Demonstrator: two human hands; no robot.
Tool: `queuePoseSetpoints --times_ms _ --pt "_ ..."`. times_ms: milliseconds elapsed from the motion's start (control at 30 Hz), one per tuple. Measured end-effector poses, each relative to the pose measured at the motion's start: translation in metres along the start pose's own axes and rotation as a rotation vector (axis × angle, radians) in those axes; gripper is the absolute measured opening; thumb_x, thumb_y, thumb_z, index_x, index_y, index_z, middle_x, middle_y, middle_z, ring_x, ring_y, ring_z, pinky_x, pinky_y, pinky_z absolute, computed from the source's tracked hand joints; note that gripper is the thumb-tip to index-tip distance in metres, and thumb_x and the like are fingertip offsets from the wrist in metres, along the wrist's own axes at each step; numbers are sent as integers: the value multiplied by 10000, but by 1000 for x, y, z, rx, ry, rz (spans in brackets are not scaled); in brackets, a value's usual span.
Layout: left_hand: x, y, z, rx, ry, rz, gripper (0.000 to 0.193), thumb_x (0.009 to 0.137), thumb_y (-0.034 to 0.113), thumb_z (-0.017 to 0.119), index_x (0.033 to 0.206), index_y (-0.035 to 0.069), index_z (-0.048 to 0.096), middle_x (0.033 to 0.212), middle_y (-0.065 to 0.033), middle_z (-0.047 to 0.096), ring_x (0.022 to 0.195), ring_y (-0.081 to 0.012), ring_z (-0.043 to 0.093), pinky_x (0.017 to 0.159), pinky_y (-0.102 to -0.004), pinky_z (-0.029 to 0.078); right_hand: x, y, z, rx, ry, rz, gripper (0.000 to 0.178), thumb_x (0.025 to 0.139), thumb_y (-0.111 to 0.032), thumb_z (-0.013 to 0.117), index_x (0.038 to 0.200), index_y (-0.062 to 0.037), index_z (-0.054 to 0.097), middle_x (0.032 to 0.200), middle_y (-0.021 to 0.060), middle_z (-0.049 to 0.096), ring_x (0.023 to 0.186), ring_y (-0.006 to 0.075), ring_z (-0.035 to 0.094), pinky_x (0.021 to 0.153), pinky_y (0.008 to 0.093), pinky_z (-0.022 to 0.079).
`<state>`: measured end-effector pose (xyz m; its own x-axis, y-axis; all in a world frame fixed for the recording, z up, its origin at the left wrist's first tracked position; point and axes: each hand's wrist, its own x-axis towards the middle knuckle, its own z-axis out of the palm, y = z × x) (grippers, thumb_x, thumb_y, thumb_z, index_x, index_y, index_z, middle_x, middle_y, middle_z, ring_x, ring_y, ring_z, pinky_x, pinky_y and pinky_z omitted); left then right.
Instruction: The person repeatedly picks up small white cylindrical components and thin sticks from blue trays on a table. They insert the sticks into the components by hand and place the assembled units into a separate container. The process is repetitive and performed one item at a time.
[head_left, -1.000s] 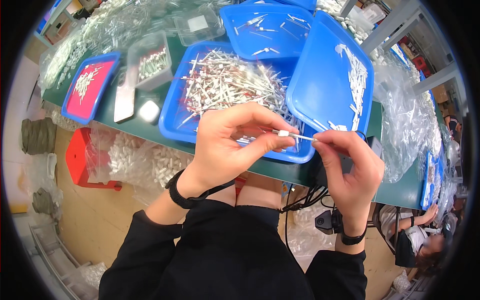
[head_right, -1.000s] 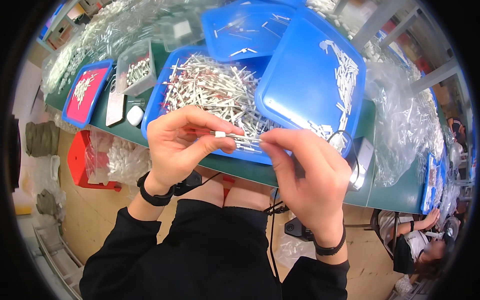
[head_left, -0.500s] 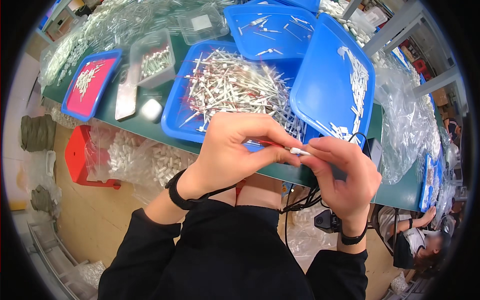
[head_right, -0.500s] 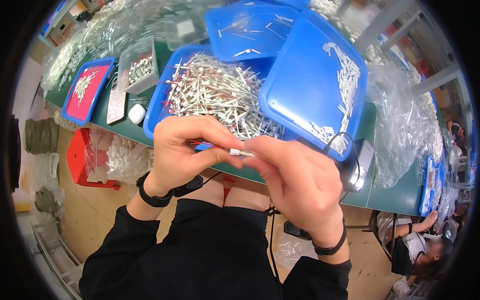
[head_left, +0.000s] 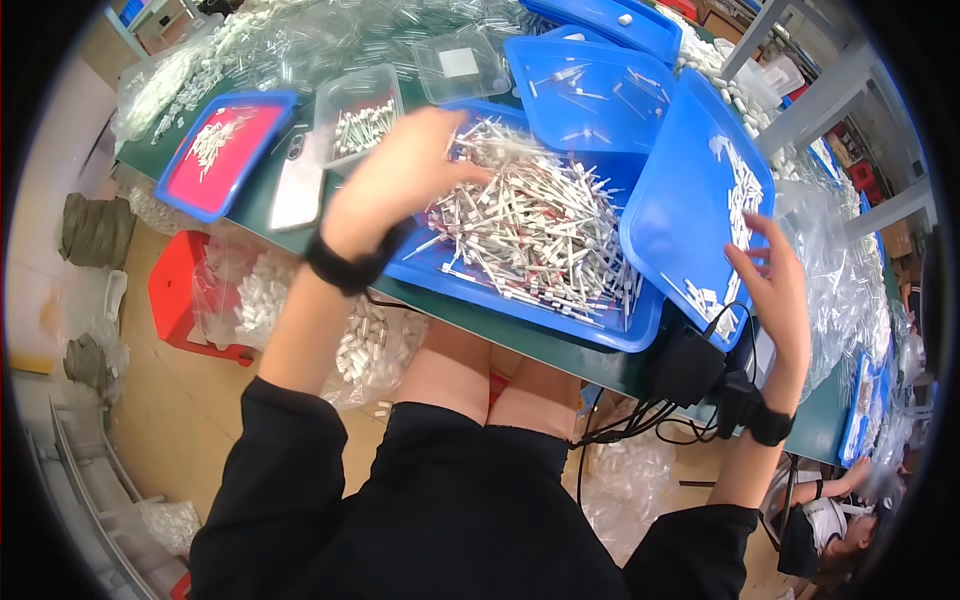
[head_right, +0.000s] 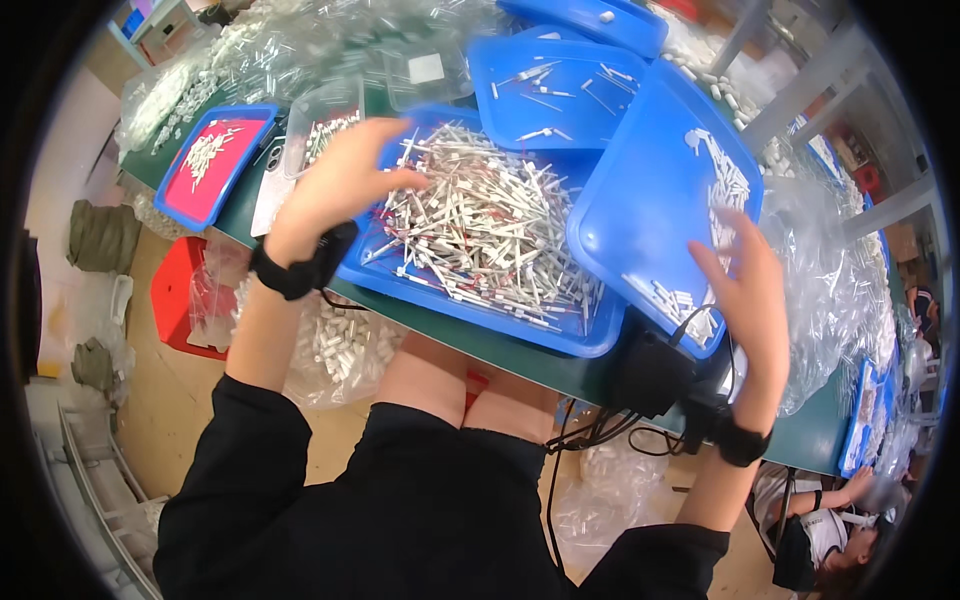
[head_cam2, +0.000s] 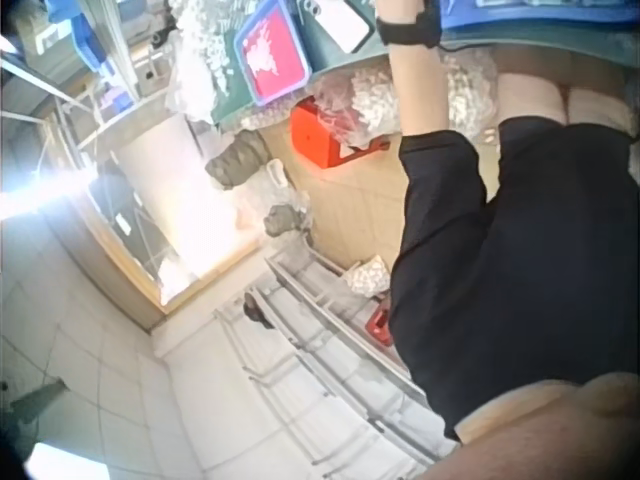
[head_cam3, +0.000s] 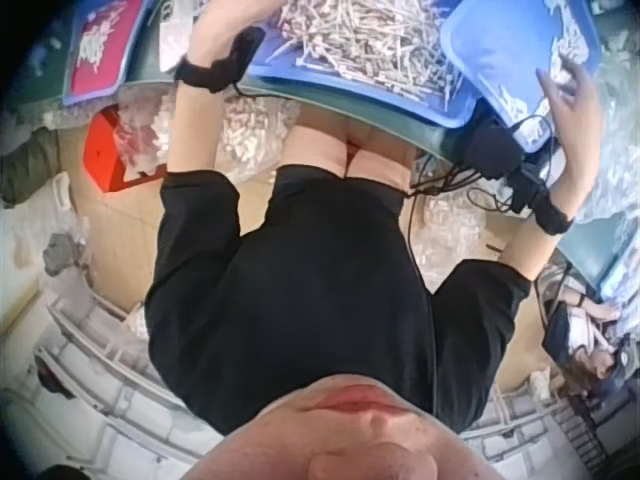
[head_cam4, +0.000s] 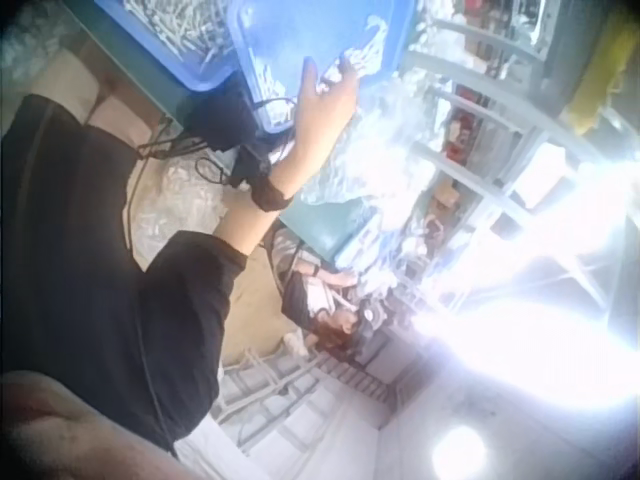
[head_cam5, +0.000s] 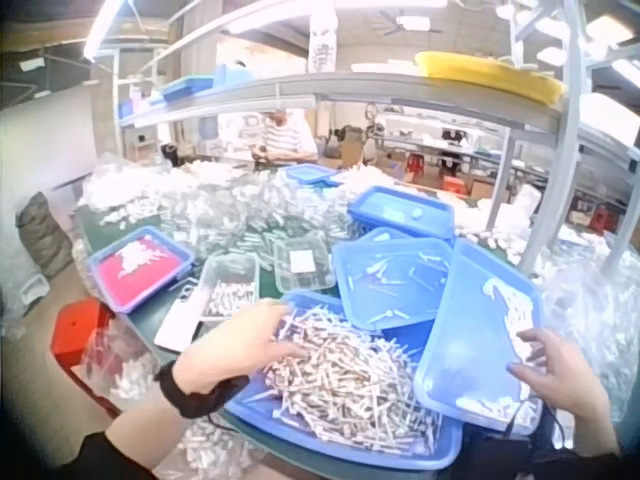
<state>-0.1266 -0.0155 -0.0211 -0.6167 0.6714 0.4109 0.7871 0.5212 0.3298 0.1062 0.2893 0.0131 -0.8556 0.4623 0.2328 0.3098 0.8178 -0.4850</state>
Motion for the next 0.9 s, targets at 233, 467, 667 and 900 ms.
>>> queuePoseSetpoints --times_ms 233,467,667,900 --pt "50 -120 -8 237 -227 -521 398 665 225 766 931 -49 655 963 -246 642 924 -348 631 798 -384 512 14 101 13 -200 -301 173 309 709 -159 706 938 23 607 766 131 639 718 220 626 653 320 488" --pt "42 -149 21 138 -147 -669 362 601 173 790 861 -48 670 842 -200 673 775 -268 670 701 -338 540 20 110 33 -200 -235 105 152 670 -50 636 818 -24 624 701 150 633 692 259 643 646 339 494" --pt "44 -150 12 -111 -128 -868 207 633 143 730 653 -45 646 590 -101 631 489 -151 607 473 -272 508 18 87 31 -60 -98 187 165 682 -71 630 838 -20 639 709 117 650 692 221 646 639 325 493" --pt "49 -152 20 175 -114 -752 179 616 121 718 691 -27 651 622 -105 632 506 -154 600 461 -291 489 18 92 8 17 40 113 235 700 -94 636 909 14 641 743 108 656 700 181 638 654 296 487"
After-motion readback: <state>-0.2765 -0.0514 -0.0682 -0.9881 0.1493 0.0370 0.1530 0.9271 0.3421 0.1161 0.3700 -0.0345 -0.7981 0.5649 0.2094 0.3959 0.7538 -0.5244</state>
